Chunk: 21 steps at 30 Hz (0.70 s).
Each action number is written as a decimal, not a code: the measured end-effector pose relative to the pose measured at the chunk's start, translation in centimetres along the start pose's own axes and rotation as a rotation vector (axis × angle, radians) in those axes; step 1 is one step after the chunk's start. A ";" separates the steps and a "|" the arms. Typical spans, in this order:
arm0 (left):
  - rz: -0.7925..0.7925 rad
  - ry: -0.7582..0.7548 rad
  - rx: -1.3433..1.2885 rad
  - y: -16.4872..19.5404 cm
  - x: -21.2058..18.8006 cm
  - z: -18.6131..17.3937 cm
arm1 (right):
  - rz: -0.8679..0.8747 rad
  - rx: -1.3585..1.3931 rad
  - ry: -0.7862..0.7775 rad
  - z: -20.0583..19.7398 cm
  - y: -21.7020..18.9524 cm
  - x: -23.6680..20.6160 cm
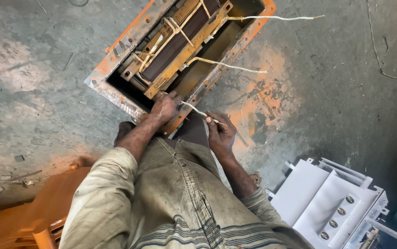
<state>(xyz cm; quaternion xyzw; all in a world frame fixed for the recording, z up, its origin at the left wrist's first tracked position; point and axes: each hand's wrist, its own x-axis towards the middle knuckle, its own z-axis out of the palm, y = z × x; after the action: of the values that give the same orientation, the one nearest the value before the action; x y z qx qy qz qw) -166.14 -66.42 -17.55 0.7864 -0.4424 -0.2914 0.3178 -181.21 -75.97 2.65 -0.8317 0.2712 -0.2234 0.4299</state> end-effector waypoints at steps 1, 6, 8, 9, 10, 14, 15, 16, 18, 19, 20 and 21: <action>-0.015 -0.013 0.017 -0.3 0.0 0.4 | -0.085 -0.068 -0.005 0.1 -0.4 0.1; -0.034 0.153 -0.159 -0.7 -0.3 1.6 | -0.019 -0.070 -0.018 0.8 -1.9 0.5; -0.005 0.201 -0.209 -0.7 -0.5 1.8 | 0.128 -0.106 -0.045 0.8 -2.1 0.6; 0.015 0.229 -0.218 -0.7 -0.5 1.8 | 0.114 -0.025 -0.034 0.7 -2.1 0.6; 0.032 0.258 -0.226 -0.8 -0.6 1.8 | 0.098 0.058 -0.026 0.6 -2.0 0.6; 0.025 0.306 -0.215 -1.2 -0.9 1.8 | 0.066 0.109 -0.058 0.3 -1.5 0.6; 0.029 0.317 -0.226 -1.3 -1.0 1.9 | 0.055 0.136 -0.050 0.4 -1.4 0.6; 0.032 0.329 -0.238 -1.3 -1.0 1.9 | 0.044 0.162 -0.044 0.4 -1.3 0.6; -0.016 0.320 -0.223 -1.2 -1.2 2.1 | 0.026 0.151 -0.057 0.5 -1.1 0.7; -0.044 0.312 -0.217 -1.0 -1.2 2.2 | 0.022 0.111 -0.075 0.5 -1.0 0.8; -0.070 0.280 -0.219 -0.8 -1.2 2.3 | 0.018 0.072 -0.093 0.4 -1.0 0.9; -0.096 0.251 -0.221 -0.4 -1.2 2.4 | -0.007 0.037 -0.105 0.2 -0.9 0.9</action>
<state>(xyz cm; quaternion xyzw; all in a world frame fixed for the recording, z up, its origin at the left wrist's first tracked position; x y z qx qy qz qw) -168.23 -65.75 -19.12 0.7971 -0.3263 -0.2526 0.4409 -180.15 -76.01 3.46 -0.8349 0.2414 -0.1861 0.4583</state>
